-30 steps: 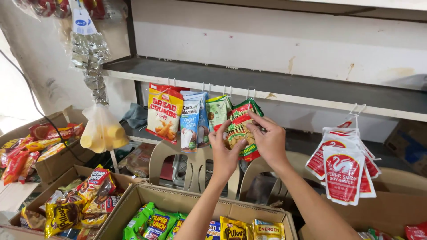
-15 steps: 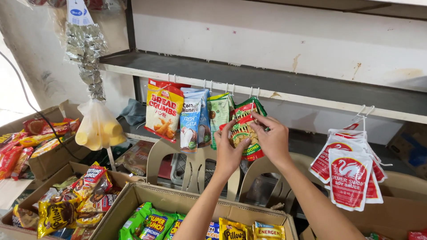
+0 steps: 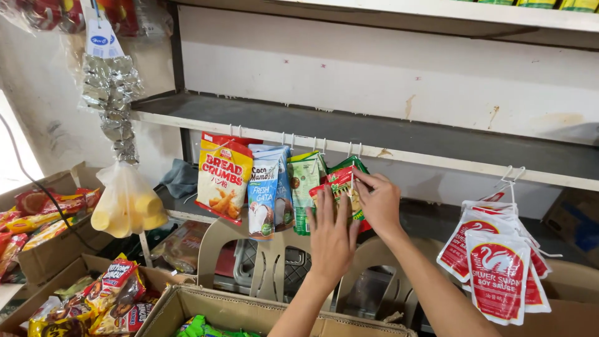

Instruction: Organizing and hanging various snack and food pouches on display hooks in a grocery store.

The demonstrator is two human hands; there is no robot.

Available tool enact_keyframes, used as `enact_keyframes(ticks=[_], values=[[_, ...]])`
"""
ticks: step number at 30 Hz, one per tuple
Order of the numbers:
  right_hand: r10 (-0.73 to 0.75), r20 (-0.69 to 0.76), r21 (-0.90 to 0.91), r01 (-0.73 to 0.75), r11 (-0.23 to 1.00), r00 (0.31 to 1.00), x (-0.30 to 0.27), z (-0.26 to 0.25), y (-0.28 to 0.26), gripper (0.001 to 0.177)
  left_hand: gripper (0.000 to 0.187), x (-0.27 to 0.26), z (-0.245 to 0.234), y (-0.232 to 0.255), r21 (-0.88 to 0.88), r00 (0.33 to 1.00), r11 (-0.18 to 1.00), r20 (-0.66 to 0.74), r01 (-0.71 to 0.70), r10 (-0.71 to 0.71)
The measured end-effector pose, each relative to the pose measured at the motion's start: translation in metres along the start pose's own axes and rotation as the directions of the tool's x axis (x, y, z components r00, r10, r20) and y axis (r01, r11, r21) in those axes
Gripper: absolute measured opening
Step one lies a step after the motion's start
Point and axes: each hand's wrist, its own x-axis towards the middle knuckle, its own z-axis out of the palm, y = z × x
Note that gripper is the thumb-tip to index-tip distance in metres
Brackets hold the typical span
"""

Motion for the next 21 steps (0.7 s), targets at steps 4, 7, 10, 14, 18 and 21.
enact_keyframes(ticks=[4, 7, 10, 14, 18, 21], values=[[-0.018, -0.016, -0.052, 0.017, 0.998, 1.000, 0.004, 0.006, 0.008, 0.026, 0.069, 0.005, 0.004, -0.006, -0.099, 0.994, 0.994, 0.098, -0.037, 0.046], [-0.083, -0.050, -0.042, 0.081, 0.996, 0.995, 0.006, 0.011, 0.018, 0.027, 0.075, 0.011, 0.005, -0.009, -0.149, 0.991, 0.986, 0.105, -0.073, 0.089], [-0.130, -0.071, -0.144, 0.119, 0.982, 0.989, 0.008, 0.016, 0.020, 0.026, 0.077, 0.015, 0.012, -0.014, -0.133, 0.988, 0.987, 0.115, -0.086, 0.102], [-0.112, -0.057, -0.142, 0.103, 0.984, 0.992, 0.004, 0.017, 0.024, 0.031, 0.077, 0.013, 0.016, -0.016, -0.062, 0.983, 0.994, 0.153, -0.095, 0.104], [-0.184, 0.018, -0.173, 0.185, 0.967, 0.983, -0.021, 0.010, 0.024, 0.047, 0.077, 0.008, 0.023, -0.015, 0.002, 0.976, 0.996, 0.198, -0.090, 0.088], [-0.196, 0.093, -0.240, 0.213, 0.947, 0.976, -0.050, -0.016, 0.018, 0.046, 0.077, 0.000, 0.023, -0.013, -0.068, 0.981, 0.996, 0.182, -0.049, 0.061]])
